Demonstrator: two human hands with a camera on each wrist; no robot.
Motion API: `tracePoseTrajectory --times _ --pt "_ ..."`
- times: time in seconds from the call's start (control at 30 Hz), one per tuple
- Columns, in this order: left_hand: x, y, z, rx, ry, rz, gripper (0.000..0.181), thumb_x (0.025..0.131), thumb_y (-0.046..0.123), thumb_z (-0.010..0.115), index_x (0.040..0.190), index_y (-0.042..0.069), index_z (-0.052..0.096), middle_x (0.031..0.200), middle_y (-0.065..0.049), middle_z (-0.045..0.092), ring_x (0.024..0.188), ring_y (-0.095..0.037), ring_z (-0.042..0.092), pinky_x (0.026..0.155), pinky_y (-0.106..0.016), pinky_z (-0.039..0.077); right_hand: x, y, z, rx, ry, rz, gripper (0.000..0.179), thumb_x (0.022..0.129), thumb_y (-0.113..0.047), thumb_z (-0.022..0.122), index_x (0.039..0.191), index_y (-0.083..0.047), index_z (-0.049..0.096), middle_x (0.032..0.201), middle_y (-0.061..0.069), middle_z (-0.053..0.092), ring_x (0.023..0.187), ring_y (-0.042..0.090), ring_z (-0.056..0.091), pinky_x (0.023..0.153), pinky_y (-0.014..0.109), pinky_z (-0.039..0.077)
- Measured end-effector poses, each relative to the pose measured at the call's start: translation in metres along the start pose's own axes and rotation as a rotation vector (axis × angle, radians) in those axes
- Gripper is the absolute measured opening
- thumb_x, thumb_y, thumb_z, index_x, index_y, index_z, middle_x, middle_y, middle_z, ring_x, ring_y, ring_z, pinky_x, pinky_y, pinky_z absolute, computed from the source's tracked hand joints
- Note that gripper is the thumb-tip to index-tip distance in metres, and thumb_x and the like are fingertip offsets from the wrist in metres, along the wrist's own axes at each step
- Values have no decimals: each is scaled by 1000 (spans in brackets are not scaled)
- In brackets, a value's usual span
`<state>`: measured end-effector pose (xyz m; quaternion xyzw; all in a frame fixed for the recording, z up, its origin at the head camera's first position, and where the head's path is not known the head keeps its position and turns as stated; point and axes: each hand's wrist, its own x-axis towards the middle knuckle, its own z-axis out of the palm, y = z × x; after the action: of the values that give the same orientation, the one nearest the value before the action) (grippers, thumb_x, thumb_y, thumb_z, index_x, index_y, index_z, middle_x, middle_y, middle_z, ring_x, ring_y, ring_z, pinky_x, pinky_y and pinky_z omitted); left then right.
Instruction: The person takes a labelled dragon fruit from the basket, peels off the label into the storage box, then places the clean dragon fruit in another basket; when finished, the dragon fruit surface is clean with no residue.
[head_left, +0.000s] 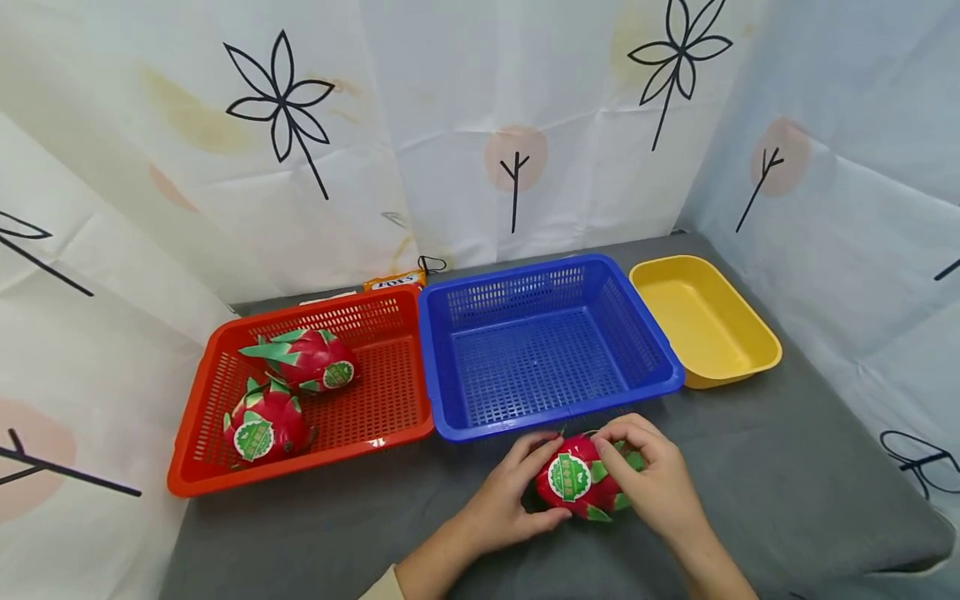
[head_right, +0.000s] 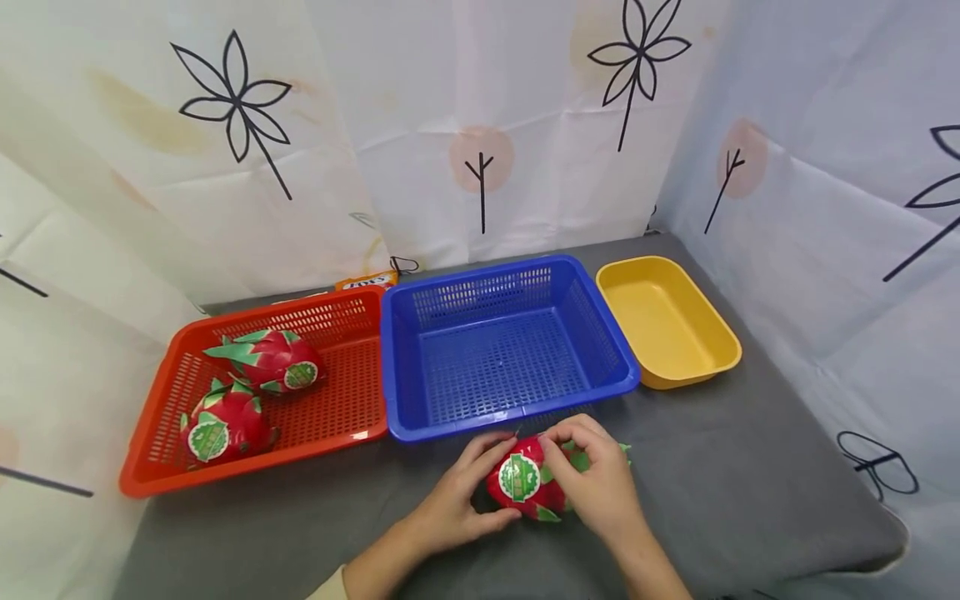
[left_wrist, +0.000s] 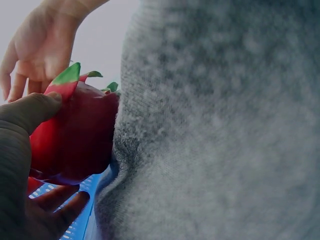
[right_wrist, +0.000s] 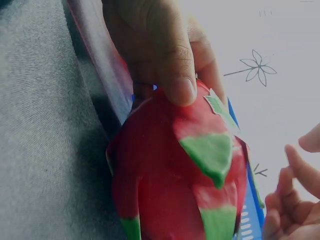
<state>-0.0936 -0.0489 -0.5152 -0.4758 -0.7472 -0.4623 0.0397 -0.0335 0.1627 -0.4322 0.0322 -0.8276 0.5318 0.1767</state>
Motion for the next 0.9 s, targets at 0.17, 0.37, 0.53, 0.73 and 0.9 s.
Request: tracePoseTrajectory --times 0.17,0.37,0.53,0.73,0.9 --pt "2 -1 -1 -16 14 14 84 81 18 89 151 6 45 147 -12 46 132 -24 53 105 -34 48 -6 -1 0 -294 -68 7 13 82 -9 86 90 -17 80 89 -12 59 82 14 51 65 30 46" --pt "1 -2 -2 -22 20 13 84 80 18 89 151 6 46 147 -12 47 132 -24 53 105 -32 48 -10 -5 8 -431 -92 19 17 75 -12 92 88 -17 82 89 -12 53 84 11 46 64 28 43" --pt "0 -3 -1 -18 25 22 85 78 17 91 150 6 47 146 -13 48 131 -24 53 105 -31 48 -10 -8 12 -420 -73 17 18 74 -11 93 85 -20 81 91 -14 57 88 13 50 65 29 43" --pt "0 -3 0 -13 29 45 86 76 16 92 149 4 47 146 -13 48 133 -25 52 106 -30 47 -9 -9 14 -374 -69 70 20 77 -9 90 80 -22 76 90 -15 59 89 13 52 66 28 45" --pt "1 -3 0 -16 37 44 86 76 15 92 149 4 47 145 -13 48 132 -24 53 105 -31 47 -8 -11 16 -334 -77 88 21 79 -8 88 78 -23 74 90 -17 61 88 12 52 65 25 48"
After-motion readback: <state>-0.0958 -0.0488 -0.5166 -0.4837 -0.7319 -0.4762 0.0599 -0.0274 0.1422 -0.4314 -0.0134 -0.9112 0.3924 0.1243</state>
